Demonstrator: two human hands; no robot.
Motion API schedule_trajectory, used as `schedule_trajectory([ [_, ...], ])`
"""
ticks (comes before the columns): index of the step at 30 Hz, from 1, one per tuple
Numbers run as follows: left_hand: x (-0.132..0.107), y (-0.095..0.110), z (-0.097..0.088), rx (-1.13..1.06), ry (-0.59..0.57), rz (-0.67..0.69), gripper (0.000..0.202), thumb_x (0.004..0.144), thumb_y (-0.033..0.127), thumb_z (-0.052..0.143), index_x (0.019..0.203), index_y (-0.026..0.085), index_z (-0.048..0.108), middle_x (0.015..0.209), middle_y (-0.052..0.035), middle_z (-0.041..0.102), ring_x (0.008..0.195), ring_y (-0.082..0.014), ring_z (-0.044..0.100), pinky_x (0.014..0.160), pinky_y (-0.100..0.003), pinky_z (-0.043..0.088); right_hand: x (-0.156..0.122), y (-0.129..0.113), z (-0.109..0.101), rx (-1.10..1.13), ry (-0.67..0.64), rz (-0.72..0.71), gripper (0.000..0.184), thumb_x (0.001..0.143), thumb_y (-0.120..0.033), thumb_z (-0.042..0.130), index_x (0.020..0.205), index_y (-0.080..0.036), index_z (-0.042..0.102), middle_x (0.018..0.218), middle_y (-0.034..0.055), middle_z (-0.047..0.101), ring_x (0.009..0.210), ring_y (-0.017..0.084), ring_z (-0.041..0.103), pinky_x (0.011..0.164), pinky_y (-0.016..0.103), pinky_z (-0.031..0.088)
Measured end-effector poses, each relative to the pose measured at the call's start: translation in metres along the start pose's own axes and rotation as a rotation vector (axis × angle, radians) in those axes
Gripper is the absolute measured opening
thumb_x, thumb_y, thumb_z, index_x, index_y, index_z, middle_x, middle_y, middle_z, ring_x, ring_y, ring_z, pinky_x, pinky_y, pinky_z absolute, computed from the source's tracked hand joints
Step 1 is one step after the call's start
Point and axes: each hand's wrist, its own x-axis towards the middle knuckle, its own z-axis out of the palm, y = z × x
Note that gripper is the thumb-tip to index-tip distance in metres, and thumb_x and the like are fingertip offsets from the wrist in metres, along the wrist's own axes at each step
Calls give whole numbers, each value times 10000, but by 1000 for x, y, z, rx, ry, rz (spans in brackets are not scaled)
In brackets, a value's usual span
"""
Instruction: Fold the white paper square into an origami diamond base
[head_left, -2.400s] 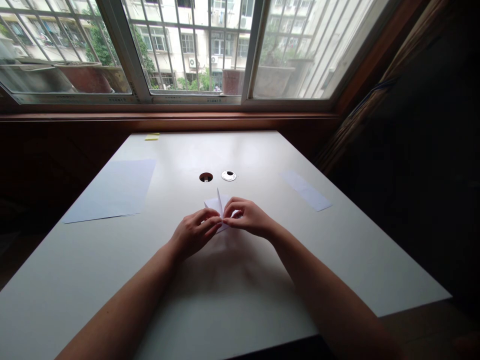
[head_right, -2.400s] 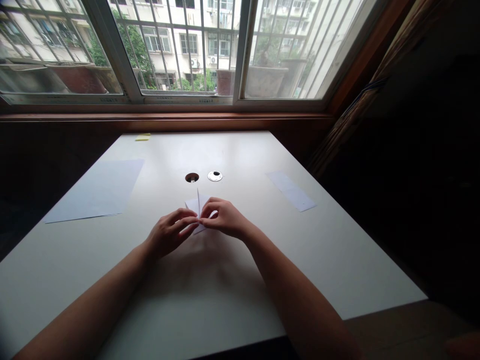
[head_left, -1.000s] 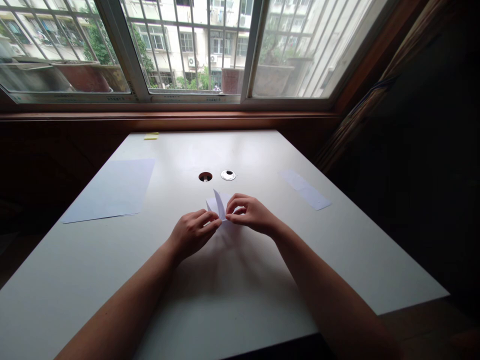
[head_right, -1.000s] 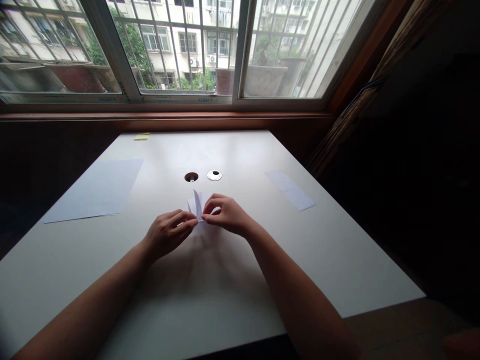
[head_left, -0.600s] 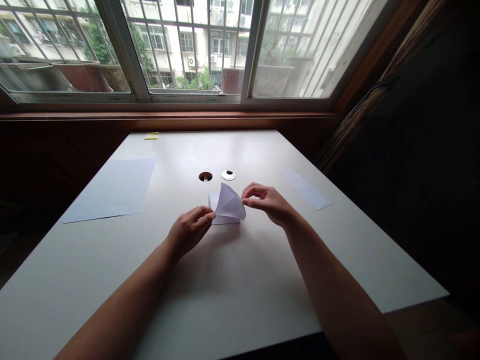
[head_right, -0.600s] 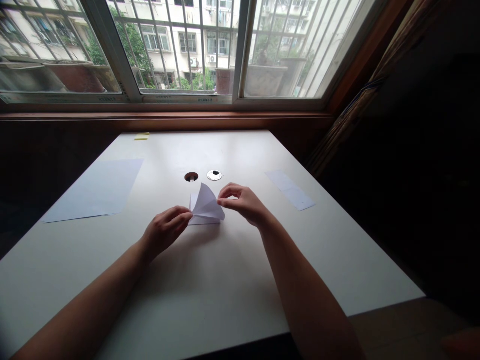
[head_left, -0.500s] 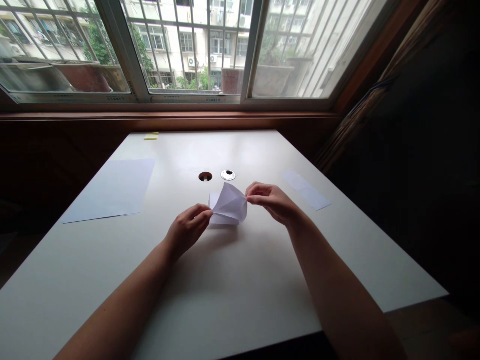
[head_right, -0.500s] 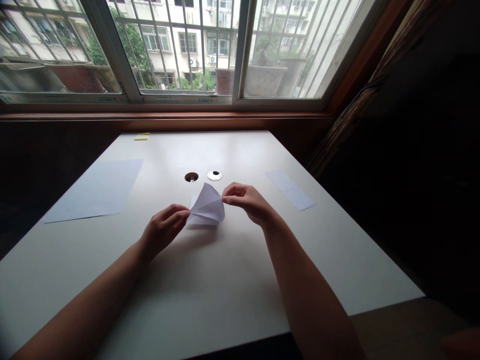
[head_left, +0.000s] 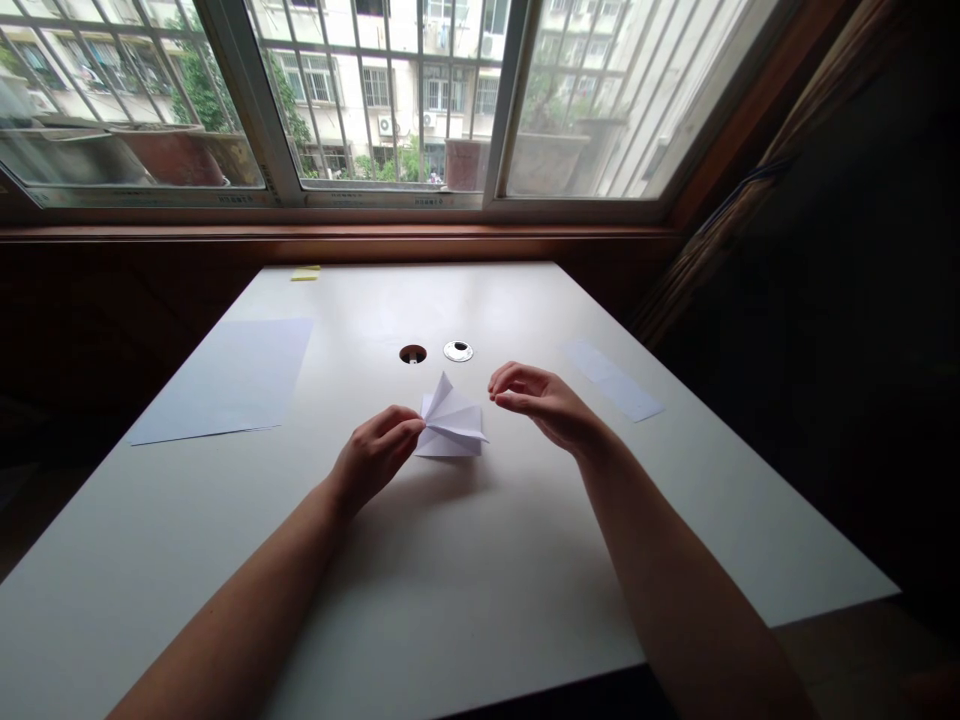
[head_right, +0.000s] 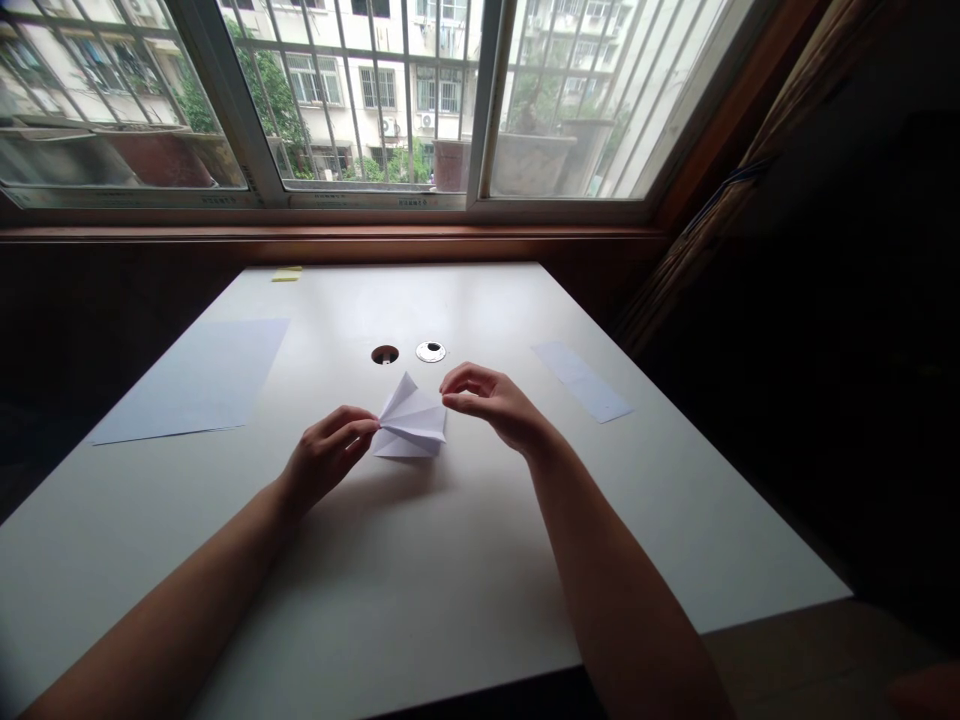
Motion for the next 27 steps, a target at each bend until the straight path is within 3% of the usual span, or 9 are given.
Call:
schedule_trajectory([
  [5, 0, 1, -1, 2, -2, -9, 145, 927, 122, 569, 1020, 211, 635, 990, -47, 656, 876, -127, 646, 762, -232, 518, -1, 2, 18, -295, -4, -242, 218, 849, -365, 692, 1033, -251, 670, 1138, 75, 584, 1058, 225, 581, 865, 364, 500],
  [10, -1, 1, 0, 2, -6, 0, 154, 922, 119, 577, 1028, 213, 635, 985, -46, 657, 870, -128, 644, 766, -236, 519, 0, 18, 46, -564, -37, -417, 284, 825, -367, 741, 1081, -270, 665, 1111, 81, 585, 1087, 248, 548, 945, 414, 486],
  [14, -1, 2, 1, -4, -31, 28, 159, 933, 135, 566, 1051, 212, 640, 975, -49, 660, 851, -126, 642, 765, -241, 521, 2, 30, 58, -656, -27, -408, 227, 861, -406, 702, 1018, -248, 662, 1012, 73, 601, 947, 221, 574, 841, 375, 506],
  [20, -1, 2, 1, -16, -48, 46, 166, 931, 137, 571, 1061, 214, 641, 990, -56, 664, 857, -131, 642, 765, -245, 520, 2, 32, 57, -633, -38, -352, 172, 896, -399, 660, 938, -232, 656, 953, 45, 598, 777, 155, 592, 706, 301, 500],
  [27, -1, 2, 0, -10, -44, 54, 164, 947, 150, 546, 1058, 217, 646, 976, -55, 670, 839, -126, 643, 738, -236, 512, 1, 28, 51, -579, -48, -323, 207, 918, -416, 622, 873, -221, 674, 921, 45, 612, 735, 142, 601, 689, 294, 511],
])
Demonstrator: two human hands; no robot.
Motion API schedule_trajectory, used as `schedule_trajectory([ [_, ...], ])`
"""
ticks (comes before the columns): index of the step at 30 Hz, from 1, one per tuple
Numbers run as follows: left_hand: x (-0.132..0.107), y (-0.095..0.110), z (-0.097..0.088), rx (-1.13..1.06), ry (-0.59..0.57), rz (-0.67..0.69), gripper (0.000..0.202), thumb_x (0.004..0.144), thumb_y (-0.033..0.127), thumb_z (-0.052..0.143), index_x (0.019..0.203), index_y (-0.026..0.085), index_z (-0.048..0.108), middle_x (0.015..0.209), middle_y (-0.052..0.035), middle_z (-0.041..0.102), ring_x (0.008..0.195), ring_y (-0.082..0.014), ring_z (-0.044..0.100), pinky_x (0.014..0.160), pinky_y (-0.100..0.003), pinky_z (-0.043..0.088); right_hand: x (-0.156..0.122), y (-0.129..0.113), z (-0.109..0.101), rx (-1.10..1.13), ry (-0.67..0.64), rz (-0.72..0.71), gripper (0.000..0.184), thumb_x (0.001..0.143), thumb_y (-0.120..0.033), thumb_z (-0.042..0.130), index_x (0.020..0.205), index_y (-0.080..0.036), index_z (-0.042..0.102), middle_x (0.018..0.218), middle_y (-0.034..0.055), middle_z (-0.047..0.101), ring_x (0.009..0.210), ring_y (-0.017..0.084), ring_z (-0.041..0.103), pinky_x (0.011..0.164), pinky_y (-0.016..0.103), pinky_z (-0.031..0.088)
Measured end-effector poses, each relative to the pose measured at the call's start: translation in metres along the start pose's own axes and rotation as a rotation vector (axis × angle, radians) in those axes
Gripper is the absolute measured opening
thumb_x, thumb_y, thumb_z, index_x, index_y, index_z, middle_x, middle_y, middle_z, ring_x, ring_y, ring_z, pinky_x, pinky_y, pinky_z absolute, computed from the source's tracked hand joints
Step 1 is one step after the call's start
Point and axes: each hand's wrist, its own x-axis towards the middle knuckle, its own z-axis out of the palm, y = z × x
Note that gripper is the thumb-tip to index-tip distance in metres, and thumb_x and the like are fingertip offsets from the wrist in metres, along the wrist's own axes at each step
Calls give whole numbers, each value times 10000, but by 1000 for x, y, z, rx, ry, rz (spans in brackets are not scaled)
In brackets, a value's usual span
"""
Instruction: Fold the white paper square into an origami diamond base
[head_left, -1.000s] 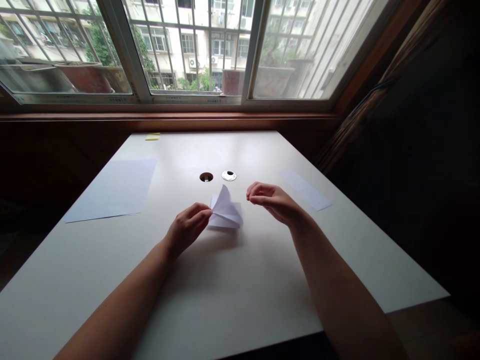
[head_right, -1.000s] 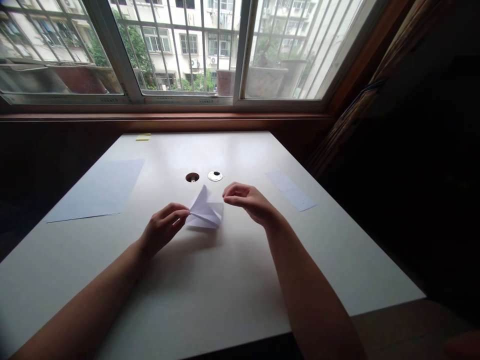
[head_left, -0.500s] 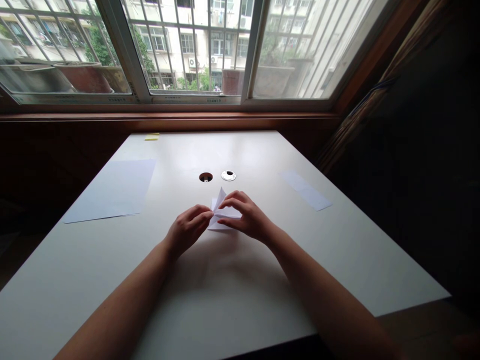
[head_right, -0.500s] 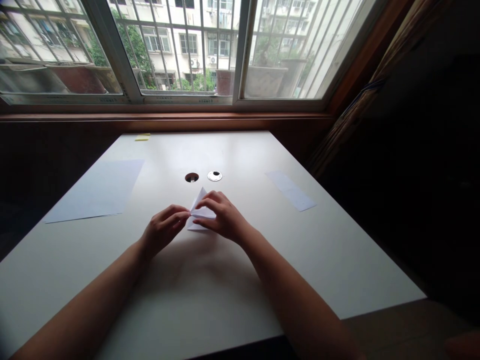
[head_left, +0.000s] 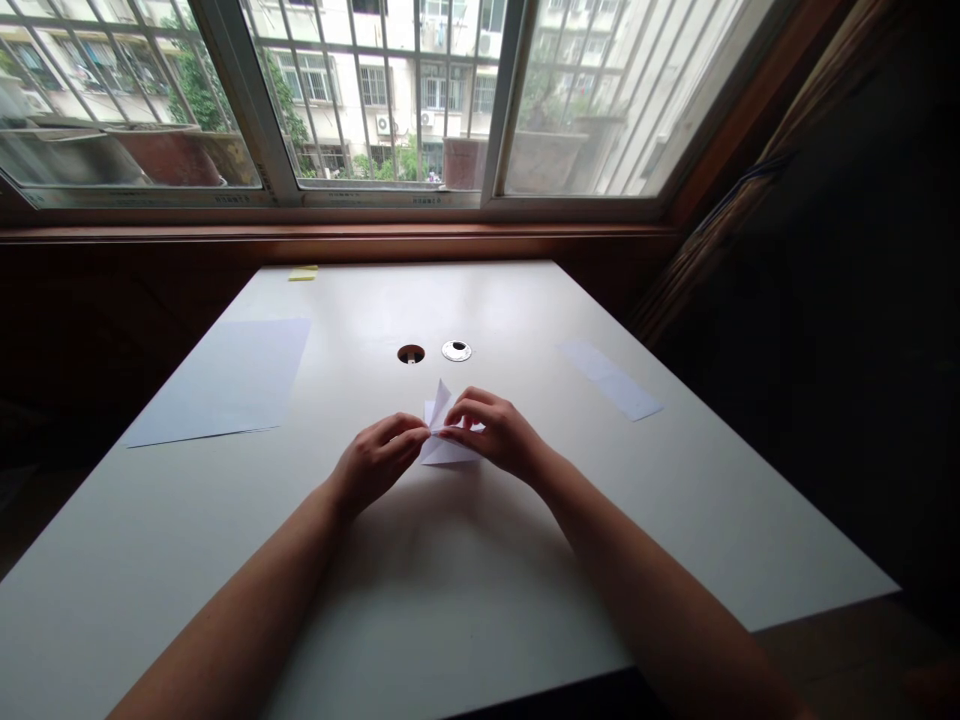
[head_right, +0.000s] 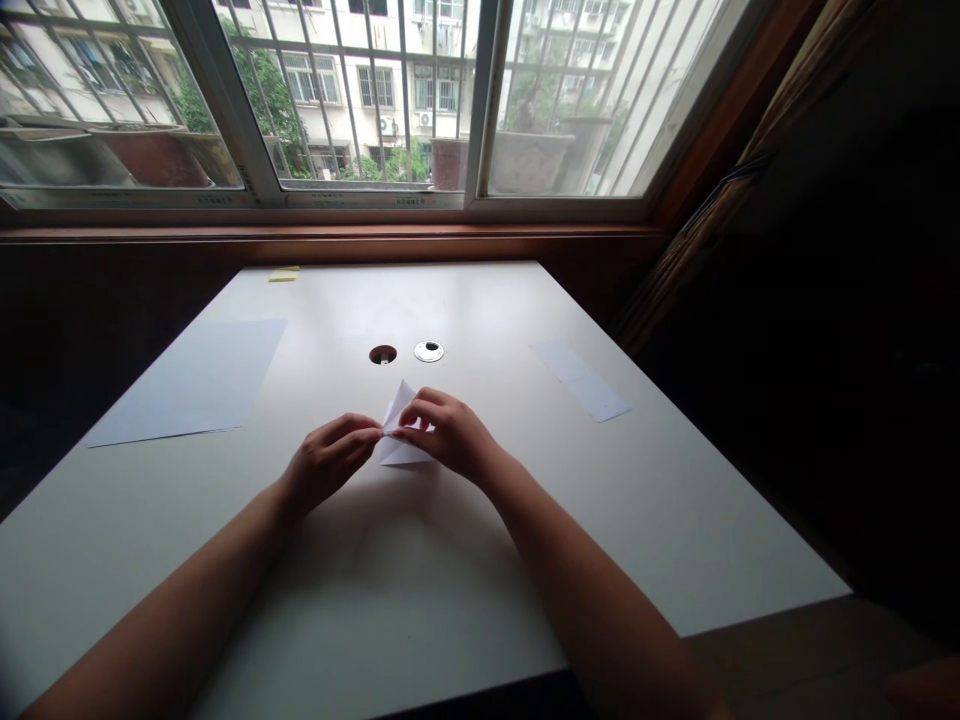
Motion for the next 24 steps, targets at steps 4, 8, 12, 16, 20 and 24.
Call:
schedule_trajectory([
  [4, -1, 0, 0, -1, -11, 0, 171, 939, 138, 557, 1063, 218, 643, 990, -57, 672, 858, -131, 643, 756, -243, 514, 0, -1, -1, 1, -6, -27, 202, 926, -402, 610, 874, -226, 693, 912, 49, 617, 734, 146, 600, 693, 300, 514],
  [8, 0, 1, -1, 5, -19, 0, 169, 940, 145, 554, 1064, 216, 643, 991, -57, 673, 865, -133, 648, 761, -242, 517, 0, -1, -1, -40, -23, -46, 211, 936, -397, 594, 877, -231, 711, 907, 59, 632, 762, 165, 594, 715, 317, 514],
  [12, 0, 1, -1, 15, -17, 1, 155, 948, 166, 541, 1051, 214, 647, 981, -58, 677, 861, -136, 656, 761, -244, 523, 0, 1, 0, -32, -29, -50, 216, 937, -395, 588, 875, -231, 716, 893, 57, 632, 742, 162, 592, 699, 311, 510],
  [16, 0, 2, 0, 15, -14, -2, 156, 950, 161, 538, 1050, 214, 645, 979, -61, 675, 862, -138, 652, 764, -252, 524, 1, 1, -2, -7, -5, -60, 205, 939, -379, 586, 876, -225, 707, 872, 52, 617, 722, 153, 588, 677, 305, 503],
  [20, 0, 1, 0, -4, 9, -22, 155, 949, 145, 536, 1044, 212, 640, 981, -58, 668, 875, -137, 649, 775, -252, 527, 0, -2, -5, -15, 69, -55, 178, 938, -357, 587, 894, -225, 697, 897, 59, 612, 723, 155, 587, 682, 315, 510],
  [24, 1, -1, 0, -28, 55, -52, 138, 935, 129, 554, 1017, 206, 634, 975, -53, 667, 876, -134, 652, 777, -249, 534, -2, -4, -12, -25, 231, -27, 133, 920, -327, 606, 884, -225, 683, 895, 56, 598, 707, 156, 582, 685, 331, 522],
])
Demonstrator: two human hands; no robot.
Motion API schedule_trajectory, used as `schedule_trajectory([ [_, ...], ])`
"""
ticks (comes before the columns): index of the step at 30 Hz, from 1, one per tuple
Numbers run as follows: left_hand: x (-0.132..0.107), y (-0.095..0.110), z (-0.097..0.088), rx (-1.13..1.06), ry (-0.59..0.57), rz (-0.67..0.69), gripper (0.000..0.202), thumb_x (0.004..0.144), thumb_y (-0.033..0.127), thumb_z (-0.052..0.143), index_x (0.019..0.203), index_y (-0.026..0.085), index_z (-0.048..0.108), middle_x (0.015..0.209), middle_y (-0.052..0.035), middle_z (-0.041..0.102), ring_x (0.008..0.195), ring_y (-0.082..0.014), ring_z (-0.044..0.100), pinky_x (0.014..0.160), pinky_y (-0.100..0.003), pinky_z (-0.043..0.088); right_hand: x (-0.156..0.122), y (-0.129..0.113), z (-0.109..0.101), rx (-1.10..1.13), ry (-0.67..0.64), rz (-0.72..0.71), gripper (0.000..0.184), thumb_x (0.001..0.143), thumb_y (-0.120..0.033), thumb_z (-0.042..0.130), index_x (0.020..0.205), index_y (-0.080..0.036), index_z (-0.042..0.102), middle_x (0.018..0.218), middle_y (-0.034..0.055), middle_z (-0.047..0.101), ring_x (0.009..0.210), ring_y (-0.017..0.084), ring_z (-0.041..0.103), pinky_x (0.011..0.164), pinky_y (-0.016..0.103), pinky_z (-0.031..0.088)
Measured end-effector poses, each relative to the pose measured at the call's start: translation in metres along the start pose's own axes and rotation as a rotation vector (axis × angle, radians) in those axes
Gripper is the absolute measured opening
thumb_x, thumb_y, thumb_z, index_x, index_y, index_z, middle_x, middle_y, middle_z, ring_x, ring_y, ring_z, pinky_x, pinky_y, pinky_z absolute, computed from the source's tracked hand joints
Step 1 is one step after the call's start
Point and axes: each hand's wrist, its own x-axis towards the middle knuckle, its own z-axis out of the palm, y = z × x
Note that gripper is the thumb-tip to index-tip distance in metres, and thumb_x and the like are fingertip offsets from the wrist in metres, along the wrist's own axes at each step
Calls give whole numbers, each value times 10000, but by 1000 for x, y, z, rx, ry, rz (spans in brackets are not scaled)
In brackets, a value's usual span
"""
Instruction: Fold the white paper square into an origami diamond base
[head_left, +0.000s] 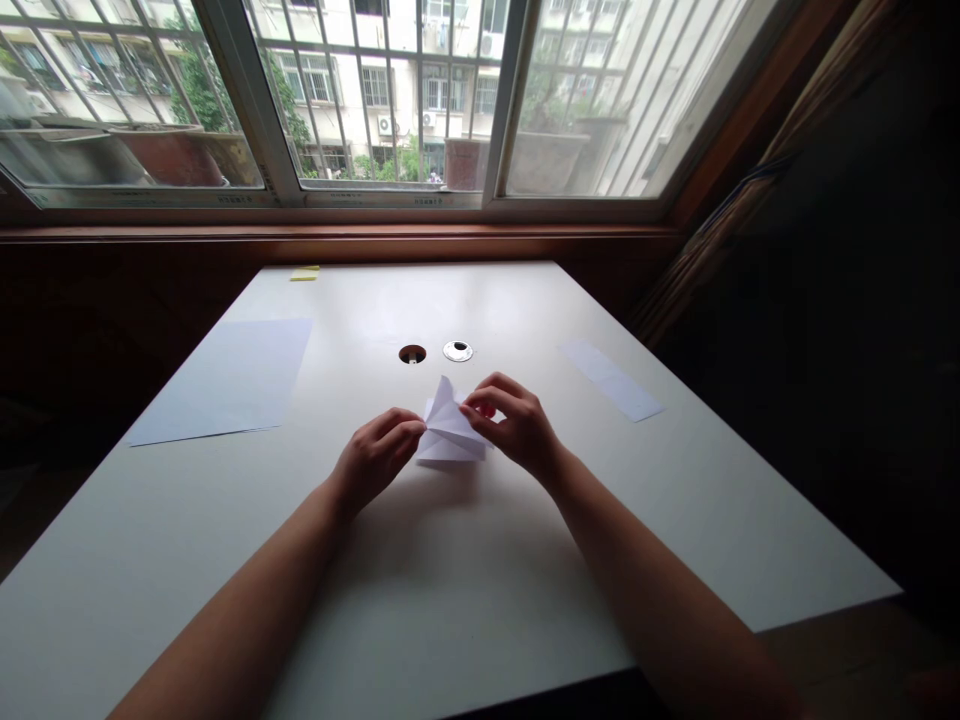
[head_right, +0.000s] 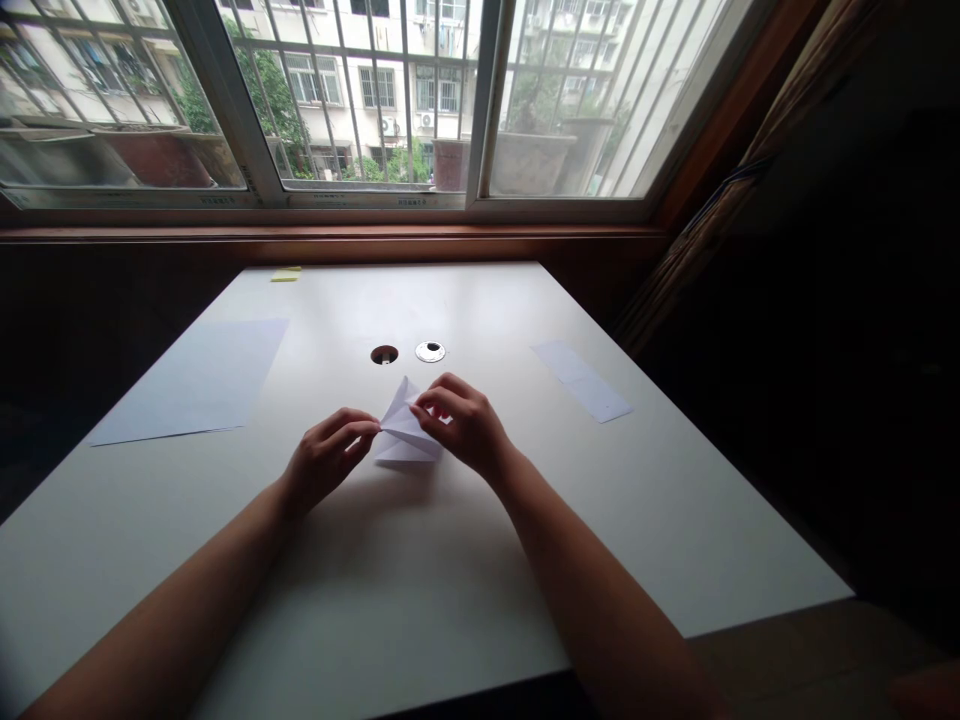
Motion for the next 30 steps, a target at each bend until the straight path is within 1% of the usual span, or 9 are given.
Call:
schedule_trajectory([
  [3, 1, 0, -1, -17, 37, -32, 140, 921, 113, 570, 1011, 204, 629, 973, -52, 666, 872, -136, 655, 770, -254, 542, 1, 1, -7, -38, 125, 56, 117, 897, -323, 625, 846, -226, 664, 871, 51, 587, 694, 161, 577, 670, 341, 530],
  [7, 2, 0, -3, -34, 108, -75, 120, 918, 121, 582, 990, 204, 629, 961, -48, 657, 869, -139, 652, 751, -262, 548, 4, 2, -15, -58, 238, 128, 105, 878, -300, 631, 809, -222, 642, 858, 46, 578, 703, 169, 585, 670, 347, 544],
  [12, 3, -2, -4, -30, 157, -103, 119, 906, 126, 605, 990, 206, 630, 967, -42, 647, 871, -139, 648, 751, -265, 552, 8, 8, -24, -77, 315, 192, 101, 863, -259, 623, 777, -205, 617, 838, 33, 578, 698, 162, 600, 670, 335, 556],
  [16, 2, -1, -4, 5, 138, -67, 133, 901, 115, 605, 996, 208, 625, 970, -42, 649, 870, -135, 649, 758, -256, 547, 9, 16, -25, -121, 341, 205, 100, 854, -254, 606, 780, -191, 584, 880, 17, 573, 670, 134, 615, 592, 287, 545],
  [18, 1, 0, -4, 37, 101, -24, 152, 901, 108, 600, 1009, 213, 623, 977, -45, 655, 871, -135, 649, 769, -254, 542, 9, 19, -22, -139, 331, 205, 82, 832, -252, 619, 833, -191, 566, 931, 15, 571, 666, 127, 621, 553, 268, 531],
  [21, 0, 2, -5, 79, 23, 44, 183, 898, 104, 597, 1040, 217, 619, 994, -56, 658, 891, -146, 644, 791, -262, 537, 8, 23, -17, -171, 308, 225, 204, 794, -259, 654, 950, -203, 535, 971, 15, 580, 670, 131, 622, 558, 274, 530],
  [24, -1, 3, -5, 94, -28, 85, 202, 901, 109, 589, 1073, 214, 611, 1006, -67, 653, 893, -151, 639, 802, -269, 535, 7, 26, -16, -162, 307, 268, 318, 803, -274, 652, 1084, -222, 512, 999, 17, 601, 654, 128, 610, 608, 300, 547],
  [27, -2, 3, -5, 96, -37, 97, 211, 901, 107, 586, 1083, 212, 604, 1007, -70, 650, 890, -151, 635, 803, -270, 534, 7, 29, -19, -156, 306, 307, 399, 828, -285, 628, 1204, -242, 503, 984, 15, 610, 645, 130, 601, 640, 315, 552],
  [30, -2, 3, -5, 85, -39, 96, 220, 893, 98, 594, 1081, 213, 601, 1002, -65, 650, 884, -148, 632, 796, -265, 531, 8, 33, -23, -183, 312, 343, 424, 823, -276, 622, 1237, -248, 530, 983, 22, 607, 652, 135, 599, 659, 323, 552],
])
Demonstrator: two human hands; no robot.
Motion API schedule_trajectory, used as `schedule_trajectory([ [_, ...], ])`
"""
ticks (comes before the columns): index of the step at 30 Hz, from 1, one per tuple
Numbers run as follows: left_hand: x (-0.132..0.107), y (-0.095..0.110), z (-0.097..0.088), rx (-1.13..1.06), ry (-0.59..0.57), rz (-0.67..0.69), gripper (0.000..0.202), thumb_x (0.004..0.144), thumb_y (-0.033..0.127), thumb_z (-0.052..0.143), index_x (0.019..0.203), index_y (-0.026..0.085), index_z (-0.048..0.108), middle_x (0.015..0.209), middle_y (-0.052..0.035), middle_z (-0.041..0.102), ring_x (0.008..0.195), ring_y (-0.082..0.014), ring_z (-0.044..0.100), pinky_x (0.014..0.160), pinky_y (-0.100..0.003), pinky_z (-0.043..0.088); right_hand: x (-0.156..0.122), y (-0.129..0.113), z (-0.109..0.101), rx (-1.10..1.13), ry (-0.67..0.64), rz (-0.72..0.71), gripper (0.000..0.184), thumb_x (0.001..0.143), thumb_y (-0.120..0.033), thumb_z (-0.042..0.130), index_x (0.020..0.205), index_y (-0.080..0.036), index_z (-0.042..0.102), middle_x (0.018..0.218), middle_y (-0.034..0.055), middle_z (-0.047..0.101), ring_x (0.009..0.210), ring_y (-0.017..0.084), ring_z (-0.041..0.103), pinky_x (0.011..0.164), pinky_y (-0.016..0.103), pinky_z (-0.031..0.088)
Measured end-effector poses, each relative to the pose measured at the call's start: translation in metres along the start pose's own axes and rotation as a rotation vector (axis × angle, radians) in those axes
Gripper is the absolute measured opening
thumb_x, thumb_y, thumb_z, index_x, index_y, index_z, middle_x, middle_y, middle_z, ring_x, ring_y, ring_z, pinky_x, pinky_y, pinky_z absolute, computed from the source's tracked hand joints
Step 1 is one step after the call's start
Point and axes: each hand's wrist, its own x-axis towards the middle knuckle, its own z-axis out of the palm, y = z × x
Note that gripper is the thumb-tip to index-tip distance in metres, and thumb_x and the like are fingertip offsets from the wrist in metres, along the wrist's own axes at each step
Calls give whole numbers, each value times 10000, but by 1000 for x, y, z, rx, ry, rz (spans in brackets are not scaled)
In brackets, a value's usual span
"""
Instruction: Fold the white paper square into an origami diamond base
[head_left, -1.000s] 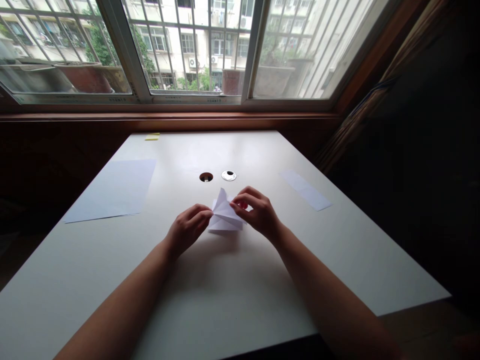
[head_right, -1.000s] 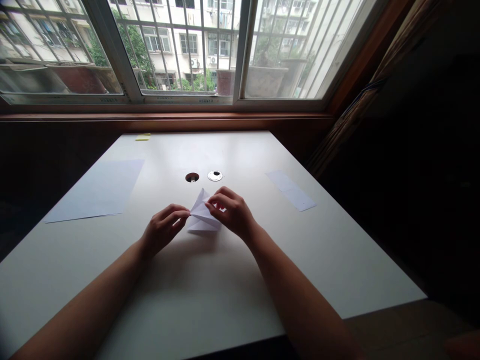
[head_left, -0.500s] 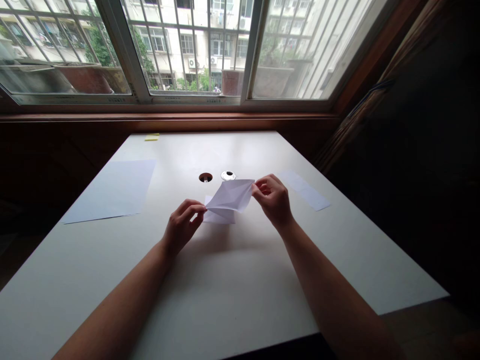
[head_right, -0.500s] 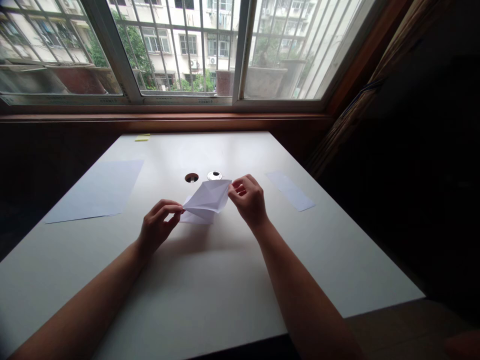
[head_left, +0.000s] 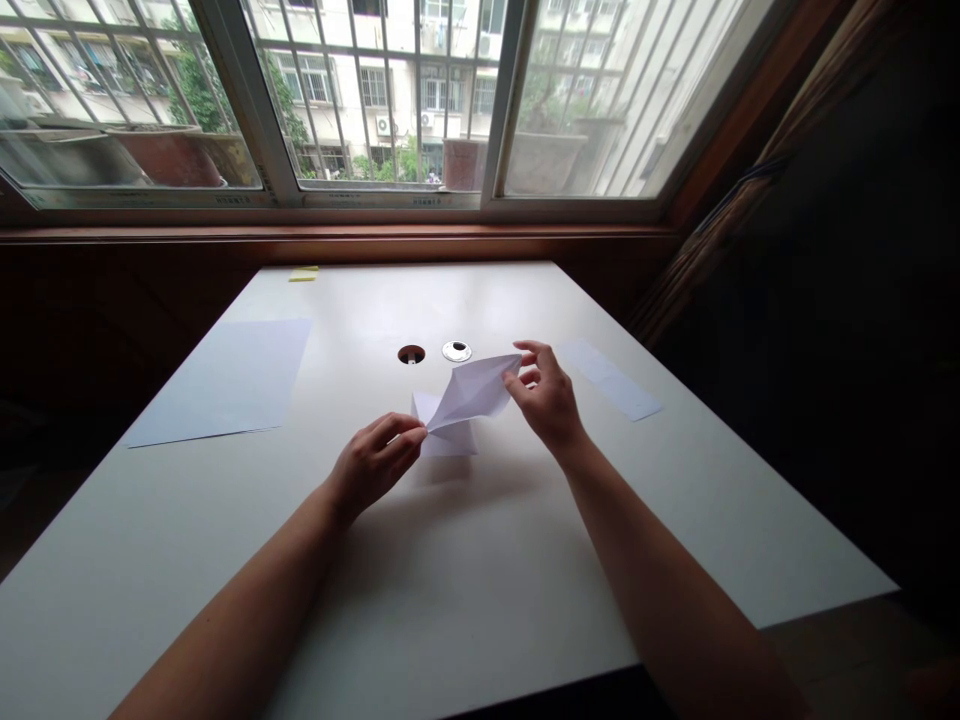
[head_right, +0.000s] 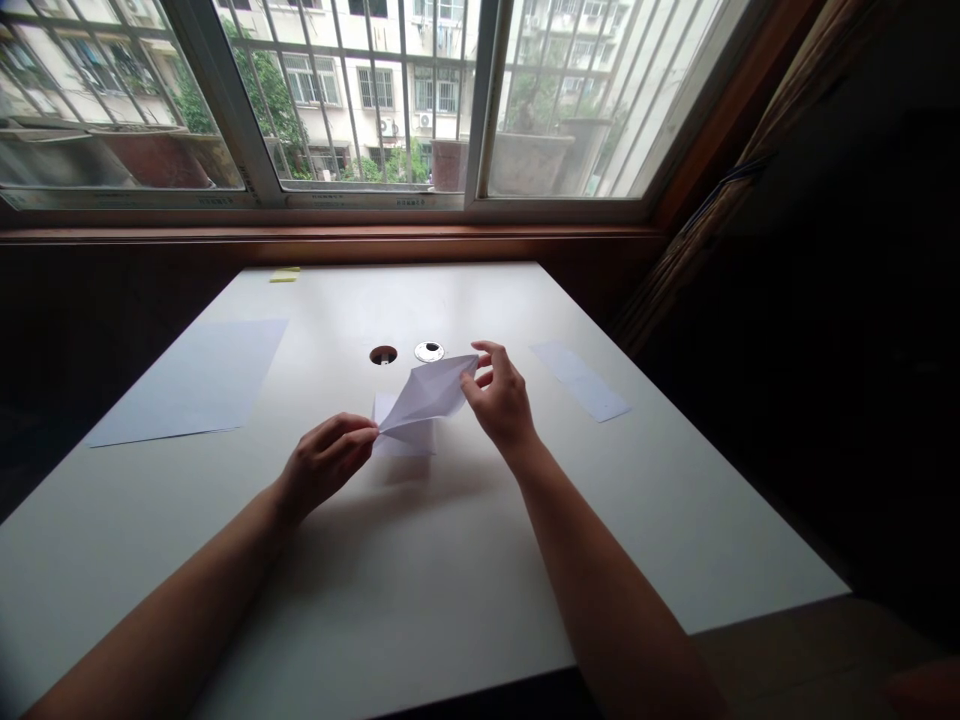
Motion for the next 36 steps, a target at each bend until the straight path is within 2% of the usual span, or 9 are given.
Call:
schedule_trajectory([
  [5, 0, -2, 1, -21, 0, -23, 203, 895, 101, 592, 1058, 220, 610, 1001, -58, 654, 894, -145, 638, 798, -261, 529, 3, 7, -3, -3, 2, 32, 440, 800, -257, 612, 1238, -241, 572, 1025, 40, 636, 658, 140, 590, 655, 328, 556],
  [8, 0, -4, 3, -32, 28, -60, 168, 899, 104, 586, 1013, 223, 618, 983, -48, 654, 885, -139, 643, 777, -250, 525, 5, 13, -4, 57, -45, 92, 348, 786, -246, 587, 1128, -221, 648, 1040, 53, 666, 659, 145, 602, 599, 310, 553],
  [13, 1, -9, 3, -76, 56, -135, 153, 896, 94, 587, 984, 215, 620, 966, -36, 641, 852, -127, 639, 752, -239, 523, 5, 14, -3, 273, -157, 244, 238, 733, -214, 569, 939, -178, 683, 782, 25, 668, 611, 158, 630, 508, 263, 508],
  [16, 0, -12, 3, -113, 42, -182, 146, 901, 95, 568, 975, 210, 620, 961, -39, 632, 847, -130, 631, 735, -244, 519, 4, 10, -1, 393, -160, 269, 222, 711, -192, 567, 906, -176, 672, 735, 6, 650, 571, 138, 610, 498, 249, 483],
  [22, -1, -16, 7, -185, -42, -229, 125, 904, 106, 546, 952, 205, 605, 953, -43, 615, 827, -130, 612, 715, -244, 506, 2, -2, -2, 499, -157, 264, 217, 705, -164, 537, 878, -182, 667, 717, -5, 636, 514, 107, 556, 476, 237, 442],
  [26, -1, -17, 9, -118, -166, -214, 94, 893, 142, 564, 920, 217, 615, 951, -44, 621, 869, -158, 604, 772, -278, 509, -2, -11, -4, 493, -189, 256, 222, 705, -165, 533, 884, -183, 664, 720, -1, 641, 506, 111, 555, 439, 228, 416],
  [29, 0, -16, 9, -54, -247, -187, 16, 893, 225, 608, 906, 222, 617, 974, -49, 630, 910, -184, 584, 790, -305, 508, -5, -19, -5, 487, -240, 244, 216, 709, -166, 536, 888, -182, 656, 710, 0, 646, 497, 117, 560, 423, 227, 415],
  [33, 2, -14, 10, 5, -276, -158, 193, 890, 369, 648, 822, 205, 571, 942, -58, 627, 905, -208, 555, 757, -322, 497, -9, -29, -4, 470, -314, 246, 201, 722, -174, 533, 887, -181, 647, 590, -23, 595, 473, 125, 552, 427, 233, 429],
  [36, 1, -14, 12, -7, -272, -142, 215, 902, 367, 634, 802, 203, 537, 901, -53, 620, 895, -212, 554, 756, -329, 494, -13, -35, -2, 448, -370, 245, 193, 734, -188, 534, 893, -183, 644, 528, -39, 550, 454, 129, 546, 415, 231, 418],
])
